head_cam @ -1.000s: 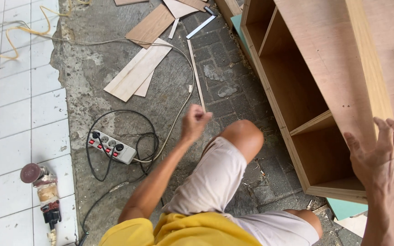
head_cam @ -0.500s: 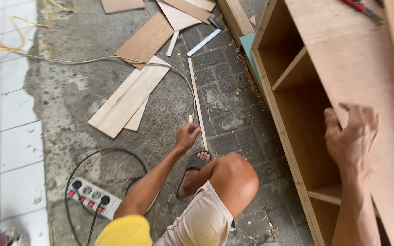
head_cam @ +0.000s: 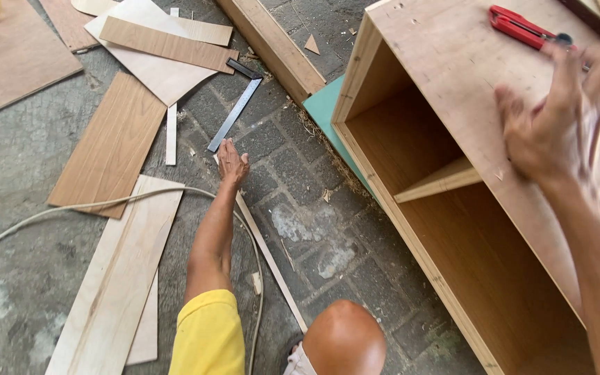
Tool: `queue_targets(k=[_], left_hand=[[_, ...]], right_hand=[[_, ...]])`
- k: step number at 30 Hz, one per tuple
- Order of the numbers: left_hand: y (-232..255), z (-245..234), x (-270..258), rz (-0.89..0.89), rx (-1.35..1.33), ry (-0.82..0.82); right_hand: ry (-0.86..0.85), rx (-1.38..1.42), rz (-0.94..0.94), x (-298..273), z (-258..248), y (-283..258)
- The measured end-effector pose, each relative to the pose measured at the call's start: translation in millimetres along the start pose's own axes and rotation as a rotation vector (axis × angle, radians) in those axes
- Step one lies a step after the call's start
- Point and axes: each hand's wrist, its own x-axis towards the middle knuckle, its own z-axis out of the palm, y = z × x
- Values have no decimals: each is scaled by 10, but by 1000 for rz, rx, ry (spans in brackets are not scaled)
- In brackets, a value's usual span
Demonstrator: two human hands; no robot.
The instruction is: Measuring, marking, cutting, and sanding wood strips to fit them onto a wooden cabinet frame.
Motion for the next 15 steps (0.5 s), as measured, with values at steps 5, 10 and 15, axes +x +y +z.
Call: queue_targets(k=[5,10,15], left_hand=[[-514,332,762,271,78,82],[-728,215,1048,87,340,3],[-741,160,1292,55,521,-56]], right_hand=[[-26,-120,288,573,263,69],[147,-180,346,465,484,155],[227,-136,237,429,630,144]])
